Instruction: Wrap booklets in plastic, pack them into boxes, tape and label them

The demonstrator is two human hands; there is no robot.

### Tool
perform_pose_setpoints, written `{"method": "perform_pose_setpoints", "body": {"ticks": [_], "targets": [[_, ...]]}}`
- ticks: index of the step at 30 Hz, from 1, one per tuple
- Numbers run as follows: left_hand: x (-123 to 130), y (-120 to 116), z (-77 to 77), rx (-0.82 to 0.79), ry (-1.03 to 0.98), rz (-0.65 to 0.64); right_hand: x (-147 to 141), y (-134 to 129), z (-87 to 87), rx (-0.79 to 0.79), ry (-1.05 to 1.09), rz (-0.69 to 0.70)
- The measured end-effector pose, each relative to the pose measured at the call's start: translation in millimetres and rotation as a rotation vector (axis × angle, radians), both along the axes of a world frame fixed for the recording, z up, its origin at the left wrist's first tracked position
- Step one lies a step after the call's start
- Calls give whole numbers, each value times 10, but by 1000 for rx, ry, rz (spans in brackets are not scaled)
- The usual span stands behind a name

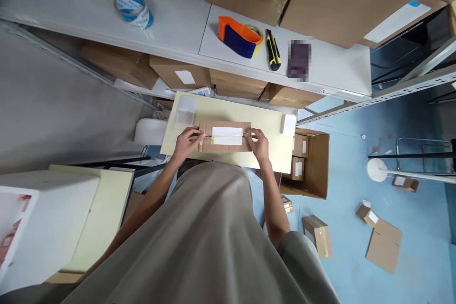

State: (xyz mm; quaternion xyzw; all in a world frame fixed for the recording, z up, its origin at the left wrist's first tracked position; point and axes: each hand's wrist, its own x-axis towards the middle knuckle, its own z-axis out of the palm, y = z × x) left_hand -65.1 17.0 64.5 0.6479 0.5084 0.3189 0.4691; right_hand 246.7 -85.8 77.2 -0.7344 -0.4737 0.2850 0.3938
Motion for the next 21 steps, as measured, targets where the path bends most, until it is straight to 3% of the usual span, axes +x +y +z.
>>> {"method": "perform_pose_setpoints", "body": {"ticks": [4,8,11,14,17,21], "targets": [[20,-41,-76,-115,-18,83,20,-5,-65,-60,71,-46],[37,-6,-305,-376,-196,134,107,-17,-224,-187,261,-118],[16,19,-505,-609,-317,108,153,-5,-358,-284,424,-18],[-20,12,-654,-776,-445,-4,160,21,-470,-294,572,158],[-41,12,-742,-821,-520,-93,160,52,-542,-346,648,221],[-28,45,-778,-821,-512,-111,169,94,-563,-424,618,242]]}}
